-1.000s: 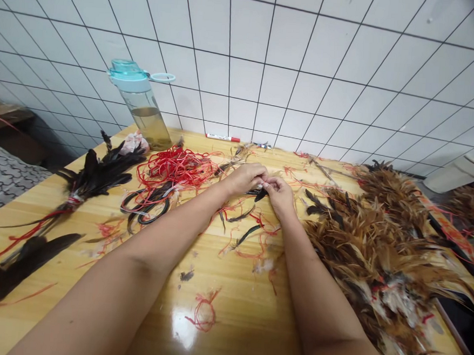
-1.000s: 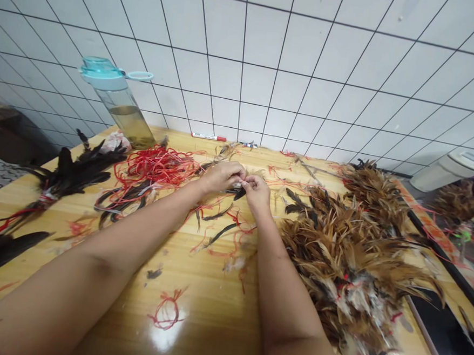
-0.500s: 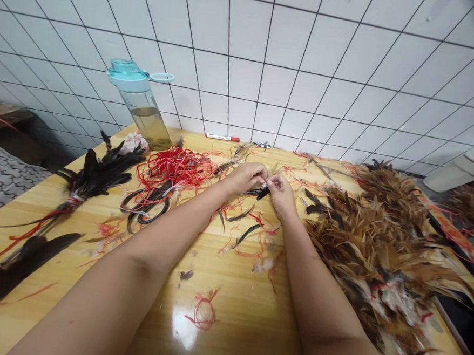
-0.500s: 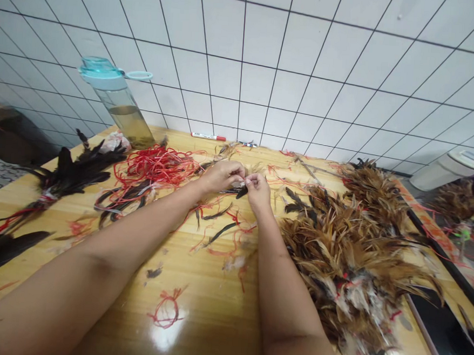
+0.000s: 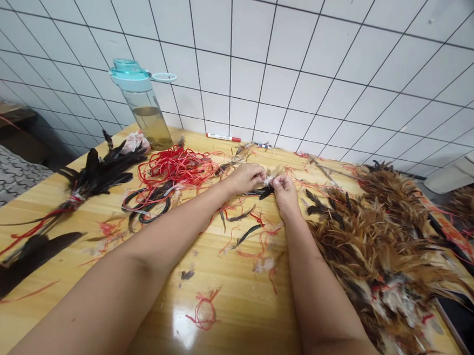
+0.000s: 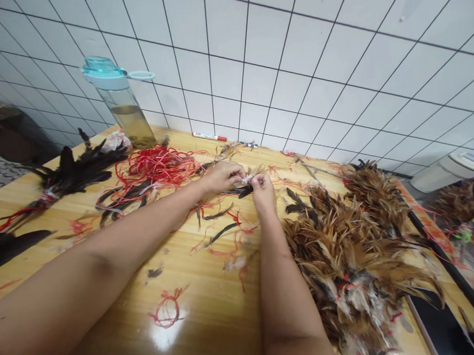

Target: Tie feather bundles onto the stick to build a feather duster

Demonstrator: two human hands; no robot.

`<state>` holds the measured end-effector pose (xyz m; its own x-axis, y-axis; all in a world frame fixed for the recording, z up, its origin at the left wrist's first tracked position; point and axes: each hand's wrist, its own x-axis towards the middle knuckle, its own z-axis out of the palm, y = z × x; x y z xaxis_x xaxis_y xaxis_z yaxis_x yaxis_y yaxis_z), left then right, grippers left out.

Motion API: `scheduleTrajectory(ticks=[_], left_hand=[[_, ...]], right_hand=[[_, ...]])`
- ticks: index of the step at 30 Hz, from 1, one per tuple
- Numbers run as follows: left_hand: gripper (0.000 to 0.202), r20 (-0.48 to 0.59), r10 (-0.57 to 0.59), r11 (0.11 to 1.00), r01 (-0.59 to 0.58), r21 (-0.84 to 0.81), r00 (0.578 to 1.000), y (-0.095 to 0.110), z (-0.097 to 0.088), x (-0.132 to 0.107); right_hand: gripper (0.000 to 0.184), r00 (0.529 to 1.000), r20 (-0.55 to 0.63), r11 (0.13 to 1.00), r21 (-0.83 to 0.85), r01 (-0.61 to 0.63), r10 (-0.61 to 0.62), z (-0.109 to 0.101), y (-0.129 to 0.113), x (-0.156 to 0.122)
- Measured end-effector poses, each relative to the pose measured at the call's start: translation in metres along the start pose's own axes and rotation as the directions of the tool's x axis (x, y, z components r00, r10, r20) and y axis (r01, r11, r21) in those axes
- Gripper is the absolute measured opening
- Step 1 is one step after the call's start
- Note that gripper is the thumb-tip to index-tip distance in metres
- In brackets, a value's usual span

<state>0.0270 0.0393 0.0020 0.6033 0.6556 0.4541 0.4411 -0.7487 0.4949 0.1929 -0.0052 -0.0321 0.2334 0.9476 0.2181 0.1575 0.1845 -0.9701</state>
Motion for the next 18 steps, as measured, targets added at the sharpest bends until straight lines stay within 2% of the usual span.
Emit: scheduleTrajectory(ticks=[3, 6, 9, 12, 15, 18], left_hand=[[0.012, -0.054, -0.028, 1.000, 0.028, -0.001, 0.998, 0.000, -0.002, -0.001], [0.014, -0.094, -0.049, 0.999, 0.050, 0.009, 0.994, -0.001, -0.003, -0.002], [0.016, -0.103, -0.037, 0.999, 0.040, 0.025, 0.994, -0.004, -0.003, -0.002], [0.016, -0.077, 0.000, 1.000, 0.002, 0.026, 0.997, -0.004, -0.002, -0.002], [0.014, -0.077, 0.016, 1.000, -0.015, 0.011, 0.997, -0.001, -0.003, -0.002], [0.012, -0.091, 0.014, 1.000, -0.015, -0.011, 0.996, 0.003, -0.006, -0.003]], right_hand=[[0.019, 0.999, 0.019, 1.000, -0.012, -0.025, 0.026, 0.000, -0.003, -0.001], [0.010, 0.996, 0.084, 0.983, -0.182, 0.036, -0.021, -0.001, -0.007, -0.004], [0.006, 0.980, 0.185, 0.895, -0.419, 0.151, -0.078, 0.000, -0.012, -0.008], [0.008, 0.967, 0.254, 0.801, -0.572, 0.176, -0.031, 0.002, -0.015, -0.011], [0.011, 0.968, 0.249, 0.768, -0.616, 0.175, -0.020, 0.003, -0.015, -0.011], [0.014, 0.968, 0.248, 0.782, -0.595, 0.184, -0.039, 0.002, -0.013, -0.009]])
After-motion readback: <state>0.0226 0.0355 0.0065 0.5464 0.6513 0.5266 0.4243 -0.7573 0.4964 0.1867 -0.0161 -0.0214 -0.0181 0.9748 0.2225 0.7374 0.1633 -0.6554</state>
